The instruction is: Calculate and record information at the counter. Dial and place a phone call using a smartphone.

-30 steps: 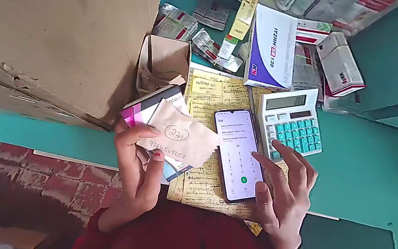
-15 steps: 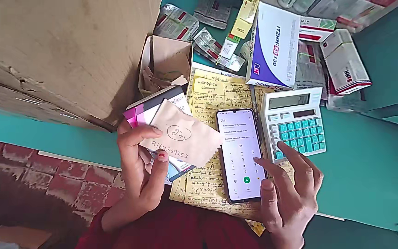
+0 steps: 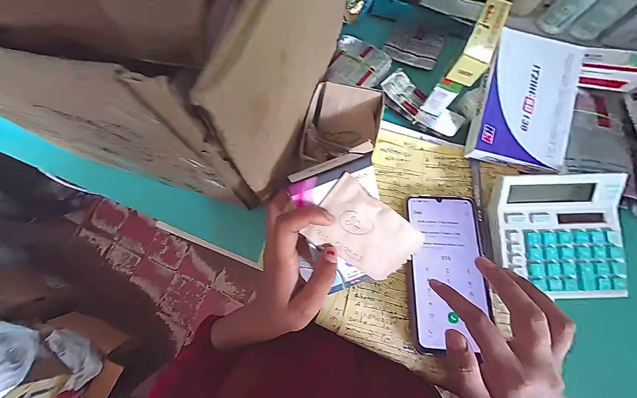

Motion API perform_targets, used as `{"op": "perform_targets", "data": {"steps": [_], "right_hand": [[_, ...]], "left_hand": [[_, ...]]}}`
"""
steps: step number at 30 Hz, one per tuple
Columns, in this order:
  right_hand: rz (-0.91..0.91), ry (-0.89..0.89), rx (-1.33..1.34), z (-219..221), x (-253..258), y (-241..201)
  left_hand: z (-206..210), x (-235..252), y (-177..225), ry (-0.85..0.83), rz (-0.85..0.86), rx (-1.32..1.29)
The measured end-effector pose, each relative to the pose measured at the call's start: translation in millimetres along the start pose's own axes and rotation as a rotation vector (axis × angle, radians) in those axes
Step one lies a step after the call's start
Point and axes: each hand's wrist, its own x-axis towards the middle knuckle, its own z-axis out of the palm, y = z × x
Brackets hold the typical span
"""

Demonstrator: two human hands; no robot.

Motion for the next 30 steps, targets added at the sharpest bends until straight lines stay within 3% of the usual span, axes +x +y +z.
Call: {"op": "perform_targets", "data": {"steps": [30], "right_hand": [[0.114, 0.172, 0.033, -3.2, -7.6, 6.9]], "left_hand": [[1.7, 2.9, 0.3, -0.005, 0.008, -0.024]]}}
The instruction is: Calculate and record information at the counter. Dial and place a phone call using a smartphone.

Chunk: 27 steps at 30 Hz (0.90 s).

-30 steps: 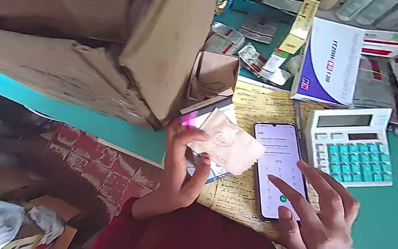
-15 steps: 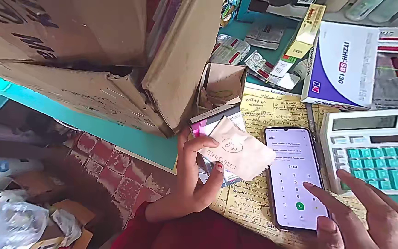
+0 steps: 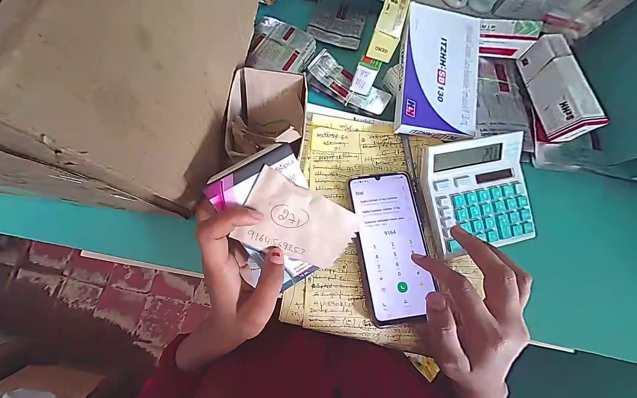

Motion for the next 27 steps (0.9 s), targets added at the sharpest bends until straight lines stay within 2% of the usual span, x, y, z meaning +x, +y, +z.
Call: {"op": "perform_targets", "data": {"steps": [7, 13, 19, 22, 27], "right_hand": [[-0.026, -0.074, -0.04, 2.4, 0.4, -1.4], [0.017, 0.119, -0.072, -3.5, -1.2, 2.4], [0.018, 0.036, -0.07, -2.4, -0.1, 2.0], [0.004, -0.066, -0.098, -5.9, 1.2, 2.7], [-0.007, -0.041, -0.107, -5.2, 1.0, 6.2]], "left_hand": [[0.1, -0.6, -0.1, 0.001, 0.004, 0.01], [0.5, -0.8, -0.9, -0.001, 0.017, -0.006], [0.4, -0.1, -0.8, -0.011, 0.024, -0.006], [-0.5, -2.0, -2.1, 0.01, 0.018, 0.022], [0.5, -4.1, -2.0, 0.003, -0.008, 0.014]]}}
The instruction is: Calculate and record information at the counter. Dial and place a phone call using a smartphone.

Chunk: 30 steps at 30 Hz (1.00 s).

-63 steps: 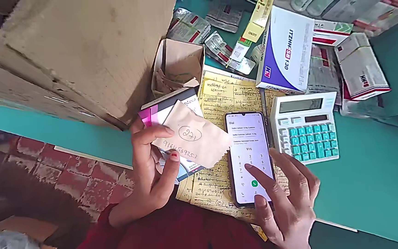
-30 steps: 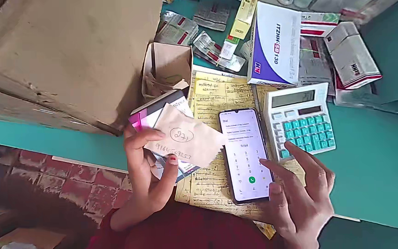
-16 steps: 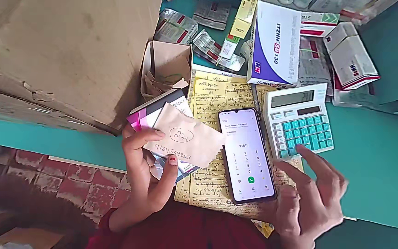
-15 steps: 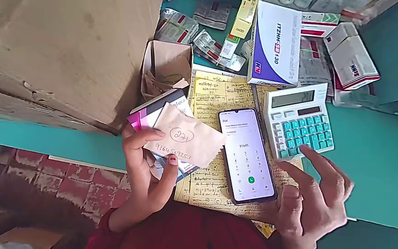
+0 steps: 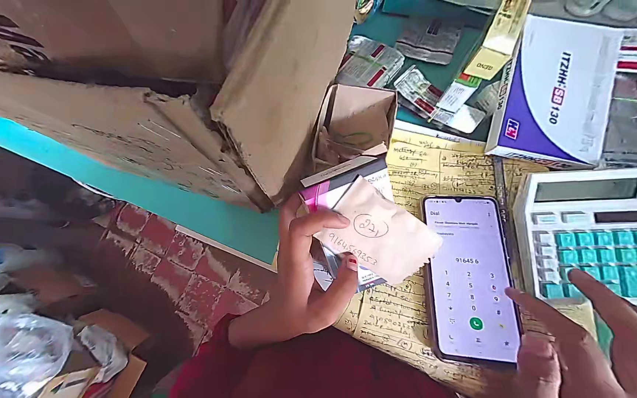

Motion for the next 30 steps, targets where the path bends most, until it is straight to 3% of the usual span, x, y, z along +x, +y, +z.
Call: {"op": "perform_targets", "data": {"steps": [13, 23, 30], "right_hand": [[-0.064, 0.101, -0.005, 5, -2, -3], [0.073, 0.043, 0.016, 3, -2, -6], [0.061, 0.059, 0.005, 4, -1, -6]], "left_hand": [[1, 0, -1, 0.0, 0.042, 0.039], [3, 4, 3, 0.005, 0.04, 0.008], [-1, 5, 0, -0.041, 0.063, 0.023]]}}
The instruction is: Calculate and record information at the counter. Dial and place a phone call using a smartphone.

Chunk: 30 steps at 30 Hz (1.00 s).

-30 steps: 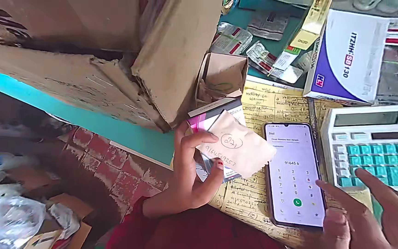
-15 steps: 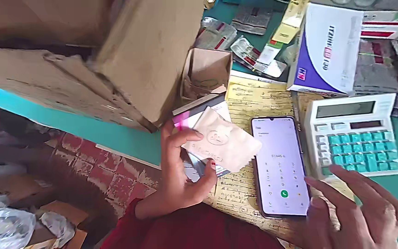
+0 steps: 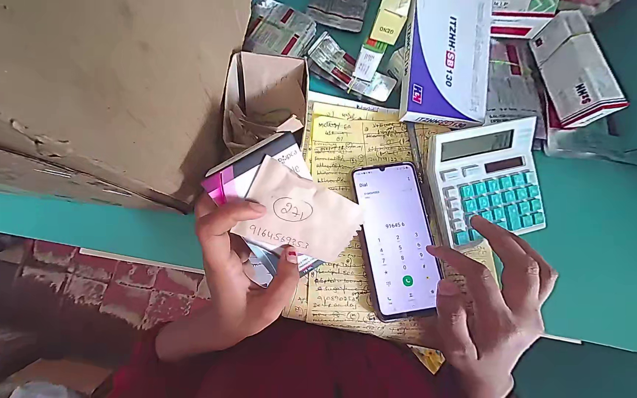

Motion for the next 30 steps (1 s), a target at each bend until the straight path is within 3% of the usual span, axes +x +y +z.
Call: {"op": "perform_targets", "data": {"steps": [8, 19, 30], "right_hand": [[-0.016, 0.014, -0.005, 1.4, 0.4, 1.4], [-0.015, -0.115, -0.029, -2.8, 6.4, 3.3], [-0.078, 0.026, -0.017, 1.6, 3.4, 0.6]], "left_hand": [[-1.4, 2.2, -0.4, -0.036, 0.017, -0.012], [-0.2, -4.3, 0.4, -0.004, -0.033, -0.012], [3.0, -5.4, -1.3, 0.018, -0.042, -0.03]]}}
